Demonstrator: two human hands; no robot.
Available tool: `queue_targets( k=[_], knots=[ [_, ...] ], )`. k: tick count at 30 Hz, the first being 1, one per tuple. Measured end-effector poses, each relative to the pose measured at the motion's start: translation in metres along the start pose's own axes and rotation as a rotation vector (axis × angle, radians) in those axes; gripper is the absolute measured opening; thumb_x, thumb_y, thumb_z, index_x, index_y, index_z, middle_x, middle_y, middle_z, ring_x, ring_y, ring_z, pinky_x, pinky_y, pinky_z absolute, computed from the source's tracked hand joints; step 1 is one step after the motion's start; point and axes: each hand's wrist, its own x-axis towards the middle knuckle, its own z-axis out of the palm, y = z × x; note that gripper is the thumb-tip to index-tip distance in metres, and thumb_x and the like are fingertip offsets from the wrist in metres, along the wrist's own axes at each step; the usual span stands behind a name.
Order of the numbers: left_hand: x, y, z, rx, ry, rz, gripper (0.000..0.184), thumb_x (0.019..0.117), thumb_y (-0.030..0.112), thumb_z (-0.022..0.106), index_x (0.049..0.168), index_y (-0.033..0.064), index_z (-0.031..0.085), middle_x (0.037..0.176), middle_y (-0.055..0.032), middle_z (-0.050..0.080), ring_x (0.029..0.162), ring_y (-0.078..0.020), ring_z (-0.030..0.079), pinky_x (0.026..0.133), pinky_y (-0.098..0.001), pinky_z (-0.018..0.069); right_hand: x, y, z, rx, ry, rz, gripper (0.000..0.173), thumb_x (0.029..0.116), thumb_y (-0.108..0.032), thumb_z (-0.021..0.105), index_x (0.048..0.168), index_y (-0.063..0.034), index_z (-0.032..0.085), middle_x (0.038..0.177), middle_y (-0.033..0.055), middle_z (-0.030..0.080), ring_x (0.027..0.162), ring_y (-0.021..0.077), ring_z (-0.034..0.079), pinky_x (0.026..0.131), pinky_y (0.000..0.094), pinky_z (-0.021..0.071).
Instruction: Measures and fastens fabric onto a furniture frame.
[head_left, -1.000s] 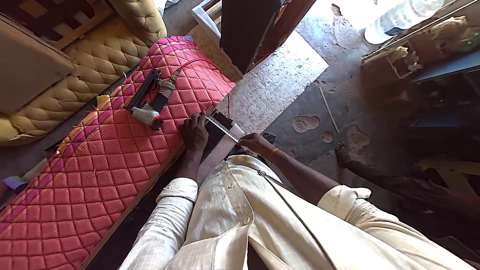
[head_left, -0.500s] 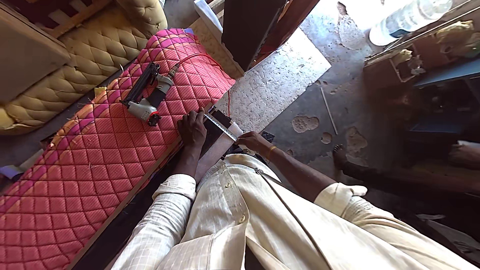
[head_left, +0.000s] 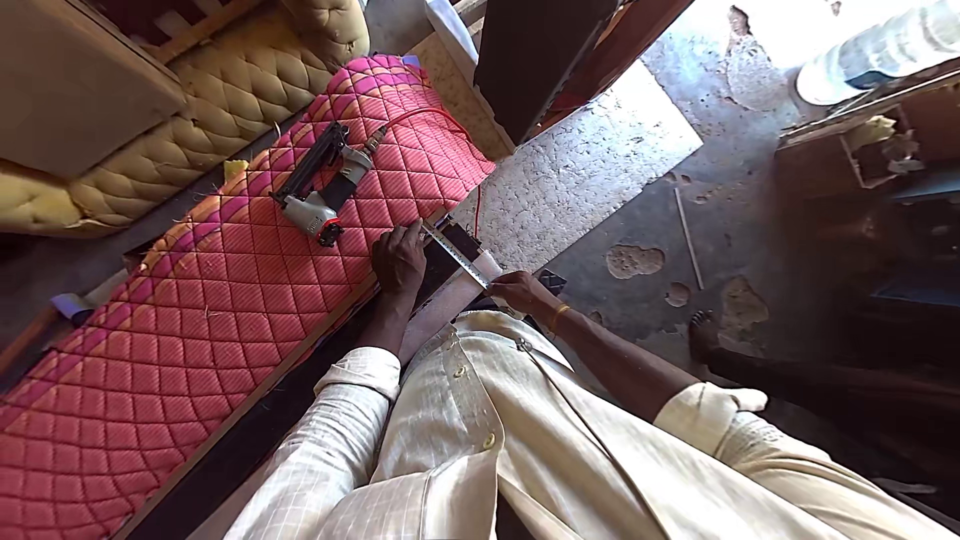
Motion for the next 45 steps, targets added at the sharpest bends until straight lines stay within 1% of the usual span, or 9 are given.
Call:
queue_targets(
  k=[4, 10, 17, 20, 26, 29, 35, 40, 45],
  knots=[
    [0.0, 0.003, -0.002, 0.027, -0.026, 0.01, 0.028, 0.1037, 0.024, 0.057, 0.127, 0.0204, 0.072, 0.108, -0.0079, 0.074, 0.101, -0.0288, 0.069, 0.084, -0.047, 0.0542, 0.001, 0.0, -0.001, 0.018, -0.013, 0.014, 0.027, 0.1039, -0.03, 0.059, 0.097, -0.0112, 0.078, 0.079, 0.0051, 0.069, 0.069, 0.0155, 0.061, 0.068, 0.0412, 0.0499],
    [-0.003, 0.003, 0.008, 0.073, 0.007, 0.023, 0.029, 0.1049, 0.025, 0.052, 0.125, 0.0207, 0.072, 0.105, -0.0091, 0.069, 0.097, -0.0299, 0.066, 0.08, -0.0461, 0.0531, 0.001, 0.002, 0.0, 0.019, -0.004, 0.039, 0.027, 0.1041, -0.031, 0.058, 0.099, -0.0127, 0.078, 0.078, 0.0042, 0.069, 0.067, 0.0151, 0.062, 0.066, 0.0402, 0.0507],
    [-0.006, 0.003, 0.012, 0.047, 0.048, 0.038, 0.027, 0.1031, 0.021, 0.053, 0.12, 0.0155, 0.074, 0.105, -0.0135, 0.068, 0.1, -0.0334, 0.065, 0.084, -0.0496, 0.0519, 0.005, 0.006, -0.001, 0.002, -0.003, 0.039, 0.028, 0.1028, -0.033, 0.058, 0.098, -0.0141, 0.078, 0.077, 0.0044, 0.07, 0.067, 0.017, 0.064, 0.066, 0.0427, 0.0526],
    [-0.002, 0.003, 0.011, 0.082, 0.034, 0.035, 0.027, 0.103, 0.022, 0.052, 0.117, 0.0168, 0.074, 0.101, -0.0121, 0.068, 0.097, -0.0324, 0.065, 0.083, -0.0493, 0.0511, 0.006, 0.004, -0.001, -0.01, -0.017, 0.051, 0.029, 0.103, -0.035, 0.058, 0.098, -0.0138, 0.077, 0.078, 0.0049, 0.069, 0.068, 0.0177, 0.064, 0.068, 0.0437, 0.0526],
    [-0.001, 0.0, 0.006, 0.062, -0.005, 0.036, 0.028, 0.1032, 0.022, 0.051, 0.12, 0.0182, 0.074, 0.102, -0.0092, 0.069, 0.097, -0.0301, 0.065, 0.082, -0.0471, 0.0507, 0.004, 0.001, -0.001, -0.014, -0.026, 0.054, 0.03, 0.1033, -0.033, 0.057, 0.095, -0.0123, 0.076, 0.077, 0.0056, 0.068, 0.069, 0.0188, 0.063, 0.068, 0.046, 0.0511],
    [-0.001, 0.001, 0.004, 0.046, -0.014, 0.025, 0.027, 0.1034, 0.023, 0.053, 0.119, 0.0187, 0.074, 0.102, -0.009, 0.07, 0.098, -0.0303, 0.066, 0.082, -0.0474, 0.0511, 0.002, -0.002, 0.0, -0.005, -0.021, 0.065, 0.03, 0.1037, -0.033, 0.058, 0.093, -0.0119, 0.076, 0.076, 0.0048, 0.068, 0.066, 0.0169, 0.062, 0.065, 0.0429, 0.0501],
    [0.0, 0.0, 0.002, 0.031, -0.042, 0.017, 0.027, 0.1044, 0.025, 0.053, 0.12, 0.0202, 0.074, 0.104, -0.0089, 0.07, 0.098, -0.0311, 0.066, 0.08, -0.0487, 0.0507, 0.004, 0.001, 0.001, 0.007, -0.013, 0.054, 0.029, 0.103, -0.032, 0.058, 0.093, -0.0115, 0.076, 0.075, 0.0054, 0.067, 0.066, 0.0176, 0.061, 0.064, 0.0433, 0.0498],
    [0.0, -0.001, 0.001, 0.041, -0.056, 0.009, 0.027, 0.1048, 0.028, 0.054, 0.124, 0.0225, 0.073, 0.107, -0.0094, 0.068, 0.098, -0.0316, 0.064, 0.079, -0.0494, 0.0491, 0.004, 0.002, -0.001, 0.018, -0.049, -0.007, 0.029, 0.1037, -0.027, 0.057, 0.092, -0.0087, 0.075, 0.074, 0.0052, 0.067, 0.062, 0.015, 0.06, 0.061, 0.0376, 0.0501],
    [0.0, -0.002, 0.003, 0.035, -0.058, 0.013, 0.027, 0.1046, 0.029, 0.055, 0.126, 0.0258, 0.072, 0.113, -0.0075, 0.067, 0.099, -0.0293, 0.063, 0.08, -0.0483, 0.0482, 0.005, 0.002, -0.002, 0.016, -0.046, -0.004, 0.028, 0.1039, -0.028, 0.058, 0.092, -0.0087, 0.075, 0.073, 0.0051, 0.066, 0.062, 0.0151, 0.06, 0.062, 0.0385, 0.0503]
  ],
)
